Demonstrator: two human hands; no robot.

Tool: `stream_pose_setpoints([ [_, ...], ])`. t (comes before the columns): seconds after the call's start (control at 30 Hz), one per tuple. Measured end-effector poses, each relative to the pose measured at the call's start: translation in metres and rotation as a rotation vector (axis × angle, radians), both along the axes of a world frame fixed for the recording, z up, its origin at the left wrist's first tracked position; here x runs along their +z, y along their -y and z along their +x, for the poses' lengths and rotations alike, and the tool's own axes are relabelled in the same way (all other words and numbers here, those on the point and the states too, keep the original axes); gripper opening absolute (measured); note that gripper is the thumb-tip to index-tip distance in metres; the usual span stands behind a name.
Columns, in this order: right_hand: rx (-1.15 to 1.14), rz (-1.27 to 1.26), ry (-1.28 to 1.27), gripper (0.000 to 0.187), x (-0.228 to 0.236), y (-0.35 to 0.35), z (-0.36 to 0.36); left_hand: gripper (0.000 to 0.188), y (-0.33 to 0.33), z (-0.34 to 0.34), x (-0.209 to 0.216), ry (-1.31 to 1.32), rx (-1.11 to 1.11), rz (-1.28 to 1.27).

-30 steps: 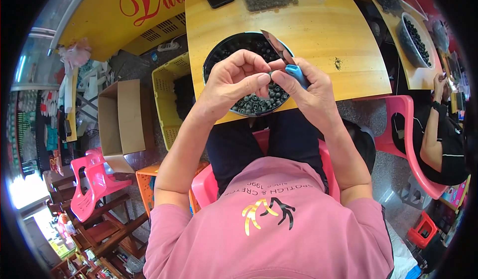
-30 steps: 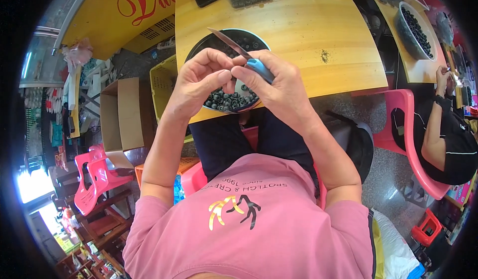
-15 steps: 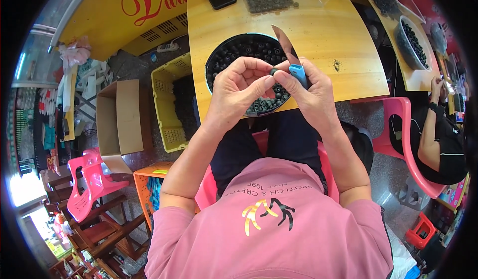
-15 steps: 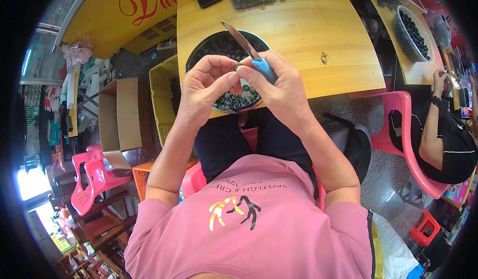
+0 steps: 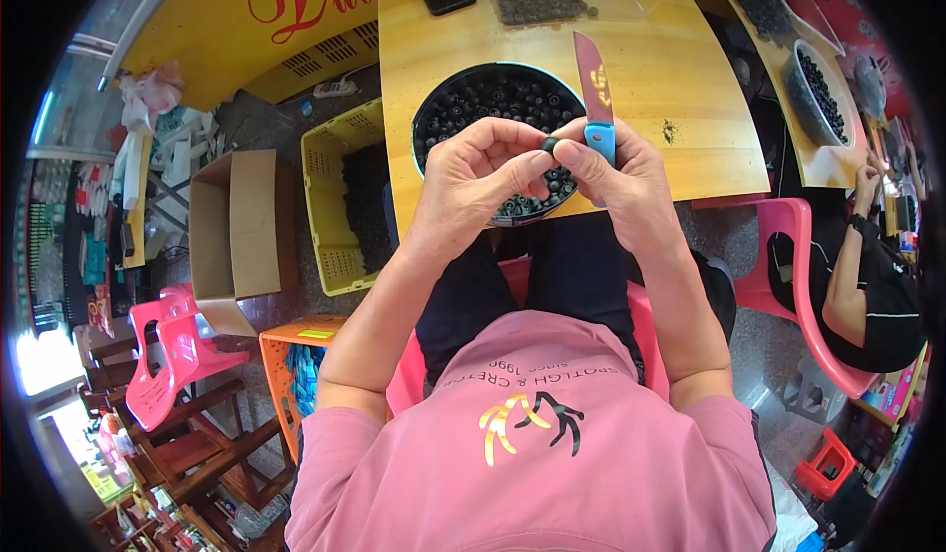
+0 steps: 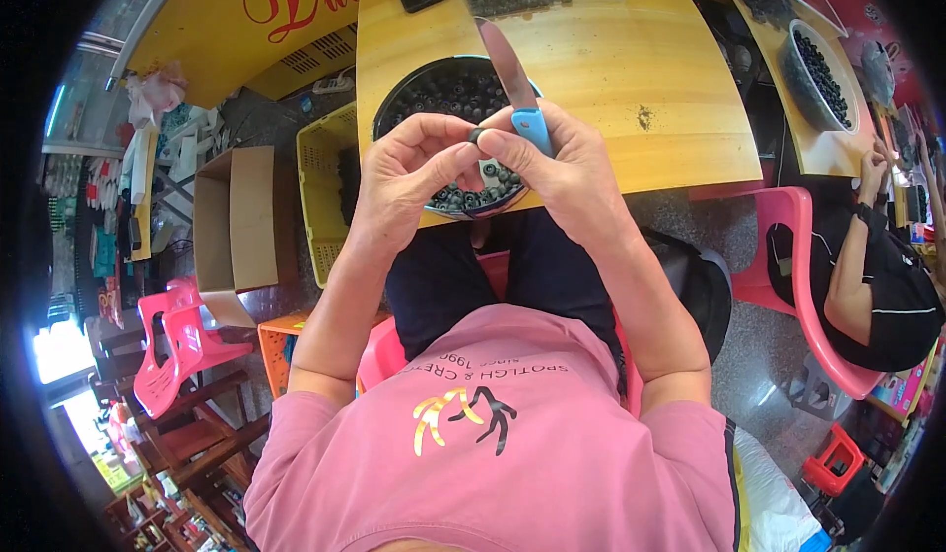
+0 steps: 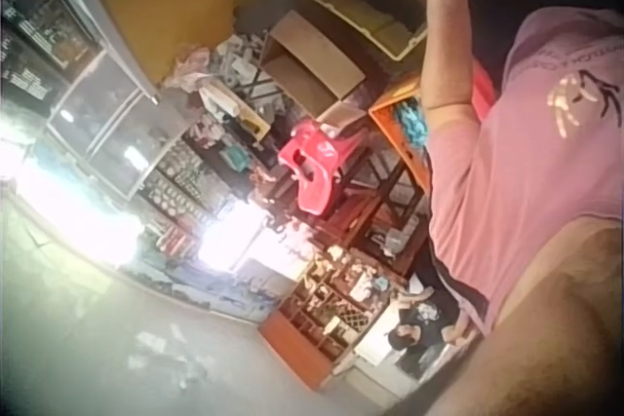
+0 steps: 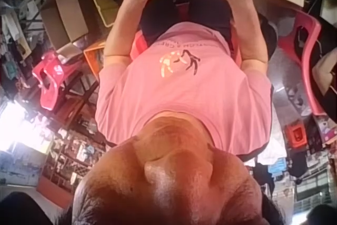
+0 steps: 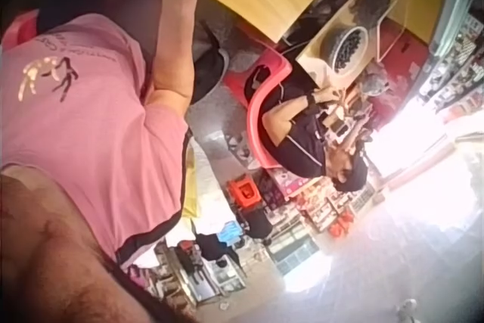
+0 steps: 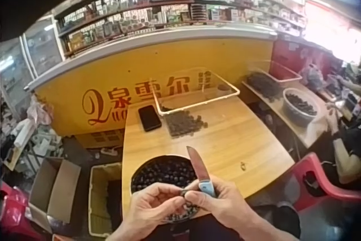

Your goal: Trimming the stems or cleaning small dark betel nuts using a paring knife.

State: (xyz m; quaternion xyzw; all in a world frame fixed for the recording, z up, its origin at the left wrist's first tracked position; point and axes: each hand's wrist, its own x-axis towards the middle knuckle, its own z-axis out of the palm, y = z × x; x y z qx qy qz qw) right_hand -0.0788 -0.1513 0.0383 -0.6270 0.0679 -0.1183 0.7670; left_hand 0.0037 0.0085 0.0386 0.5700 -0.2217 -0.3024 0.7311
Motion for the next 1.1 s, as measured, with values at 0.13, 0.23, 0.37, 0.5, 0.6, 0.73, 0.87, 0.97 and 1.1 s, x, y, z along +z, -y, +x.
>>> stream_pose_setpoints([
  [0.13, -0.007, 0.023, -0.007, 0.018, -0.001, -0.001, 0.000, 0.022, 0.002, -0.001, -0.003, -0.021, 0.018, -0.070],
  [0.23, -0.044, -0.048, 0.012, 0.017, 0.000, -0.002, -0.001, 0.024, 0.002, -0.002, -0.003, 0.003, 0.038, -0.055],
  [0.37, -0.188, -0.422, 0.164, 0.021, -0.009, -0.005, -0.001, 0.021, 0.001, 0.000, -0.008, 0.007, 0.067, -0.074],
  [0.5, -0.137, -0.512, 0.158, 0.025, -0.008, -0.006, -0.004, 0.019, 0.000, 0.001, -0.012, -0.017, 0.078, -0.133],
  [0.6, -0.097, -0.273, 0.036, 0.024, -0.003, -0.009, -0.003, 0.018, 0.000, 0.000, -0.013, 0.024, 0.082, -0.117],
  [0.73, 0.005, -0.041, -0.066, 0.023, 0.000, -0.006, 0.000, 0.020, -0.003, 0.001, -0.016, 0.158, 0.055, -0.123],
  [0.87, 0.059, 0.127, -0.076, 0.023, -0.004, -0.005, 0.000, 0.018, -0.002, -0.002, -0.015, 0.195, 0.043, -0.164],
  [0.97, 0.011, -0.051, -0.040, 0.023, -0.006, -0.006, 0.000, 0.018, -0.001, -0.006, -0.012, 0.096, 0.054, -0.187],
  [1.1, -0.096, -0.434, 0.082, 0.021, -0.008, -0.008, -0.003, 0.018, -0.001, -0.001, -0.020, 0.046, 0.103, -0.213],
])
